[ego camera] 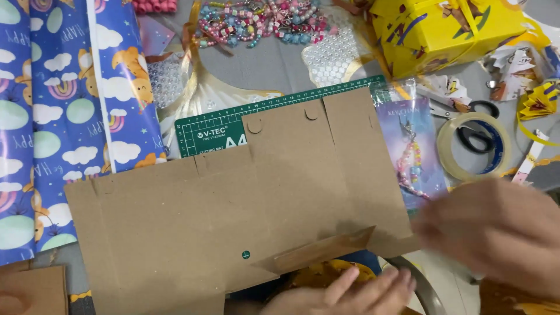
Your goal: The person assembles a flat-packed cardboard box by folding the side panels and securing the bottom flaps. They work on a table with a green cutting mat, surrounded by gift bags and craft supplies.
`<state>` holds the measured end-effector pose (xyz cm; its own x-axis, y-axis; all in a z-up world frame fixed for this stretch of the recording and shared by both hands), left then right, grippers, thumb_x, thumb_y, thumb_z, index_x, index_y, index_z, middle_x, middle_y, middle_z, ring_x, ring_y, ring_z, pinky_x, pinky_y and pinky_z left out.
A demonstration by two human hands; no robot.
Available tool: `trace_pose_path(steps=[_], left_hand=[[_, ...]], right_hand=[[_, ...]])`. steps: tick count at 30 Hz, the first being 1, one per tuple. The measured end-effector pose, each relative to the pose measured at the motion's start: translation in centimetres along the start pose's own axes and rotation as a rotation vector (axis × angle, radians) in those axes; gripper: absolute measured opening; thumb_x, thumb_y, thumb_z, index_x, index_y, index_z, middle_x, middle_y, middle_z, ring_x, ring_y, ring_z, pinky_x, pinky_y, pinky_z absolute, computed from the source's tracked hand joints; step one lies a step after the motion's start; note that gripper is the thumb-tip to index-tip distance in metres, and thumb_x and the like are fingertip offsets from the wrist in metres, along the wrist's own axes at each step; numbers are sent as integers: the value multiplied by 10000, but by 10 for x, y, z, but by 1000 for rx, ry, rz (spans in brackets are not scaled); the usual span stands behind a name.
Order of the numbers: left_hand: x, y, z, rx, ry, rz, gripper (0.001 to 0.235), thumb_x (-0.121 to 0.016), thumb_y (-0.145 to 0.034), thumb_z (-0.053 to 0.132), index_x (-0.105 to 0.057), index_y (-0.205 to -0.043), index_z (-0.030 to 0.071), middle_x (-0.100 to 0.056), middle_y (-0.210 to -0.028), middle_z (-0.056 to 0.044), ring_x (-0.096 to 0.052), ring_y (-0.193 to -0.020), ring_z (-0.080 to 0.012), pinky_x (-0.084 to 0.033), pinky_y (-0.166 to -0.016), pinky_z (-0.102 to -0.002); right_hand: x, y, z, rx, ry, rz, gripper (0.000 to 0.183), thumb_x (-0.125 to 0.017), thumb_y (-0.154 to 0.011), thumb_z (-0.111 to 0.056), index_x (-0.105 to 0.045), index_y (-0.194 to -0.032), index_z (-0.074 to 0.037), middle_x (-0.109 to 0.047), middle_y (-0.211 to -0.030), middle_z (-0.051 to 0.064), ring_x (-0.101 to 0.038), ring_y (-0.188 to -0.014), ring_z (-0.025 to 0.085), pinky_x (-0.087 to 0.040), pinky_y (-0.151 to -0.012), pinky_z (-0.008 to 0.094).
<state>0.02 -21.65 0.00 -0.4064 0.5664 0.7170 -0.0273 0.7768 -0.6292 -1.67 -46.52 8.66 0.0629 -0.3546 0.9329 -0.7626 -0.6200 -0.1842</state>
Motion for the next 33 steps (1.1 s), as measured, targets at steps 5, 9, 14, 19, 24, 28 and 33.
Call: trace_pose_path(steps=[5,9,14,19,24,28,33], left_hand=[[-44,9,10,130,69,-560,1259,-482,-852,976,-15,-1683,153,-42,-1737,-149,-116,-1592,-374,-116,-1288,-520],[-41,5,0,219,134,-537,1291,-704,-728,912,-103,-1672,267,-194,-1731,-77,-259,-1566,-359,-290,-1227,-601],[-42,6,0,255,142,-502,643,-422,-1138,483,-132,-1669,267,-250,-1722,-46,-312,-1557,-324,-347,-1211,-555],[-44,6,1,260,159,-528,708,-447,-1114,535,-105,-1672,264,-223,-1731,-39,-291,-1564,-323,-327,-1217,-557],[-47,7,2,259,165,-550,809,-473,-1094,635,-75,-1676,239,-170,-1738,-62,-247,-1575,-336,-288,-1230,-580],[-50,9,5,294,301,-457,678,-544,-1068,571,-307,-1636,287,-432,-1653,-36,-414,-1508,-324,-338,-1189,-602],[-48,4,1,340,348,-413,502,-567,-1084,426,-476,-1553,270,-514,-1597,-53,-445,-1491,-306,-344,-1187,-593]], right_hand=[[-13,-86,72,-101,187,152,36,-730,-993,-114,-757,-973,-125,-733,-1158,76,-725,-1000,226,-571,-837,365],[-33,-103,105,-159,177,104,191,-598,-1074,-119,-712,-1210,-47,-689,-1202,138,-678,-1046,302,-556,-849,431],[-44,-92,110,-299,284,25,334,-571,-1084,-288,-602,-1312,-46,-662,-1106,146,-654,-976,354,-505,-842,450],[-17,-84,89,-368,120,-37,370,-599,-1009,-353,-643,-1253,-79,-678,-994,71,-669,-783,243,-551,-667,401],[-20,-60,61,-262,-131,-336,631,-560,-939,-531,-588,-1425,-129,-669,-1429,36,-649,-1280,247,-624,-847,454],[-46,-46,46,-133,137,-486,871,-516,-957,-651,-283,-1610,-124,-287,-1684,111,-236,-1559,266,-502,-891,370],[-63,-41,30,-169,254,-389,1091,-722,-789,-653,-256,-1622,-123,-231,-1689,195,-227,-1547,375,-492,-956,394]])
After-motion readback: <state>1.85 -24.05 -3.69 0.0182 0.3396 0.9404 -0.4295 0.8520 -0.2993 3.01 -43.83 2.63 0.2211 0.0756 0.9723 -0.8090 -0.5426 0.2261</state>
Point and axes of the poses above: each hand's wrist, its own y-axis away from the middle knuckle, its own x-axis out of the back of the hand, z = x × y, the point moved 2 cm from there along -y, towards the middle knuckle
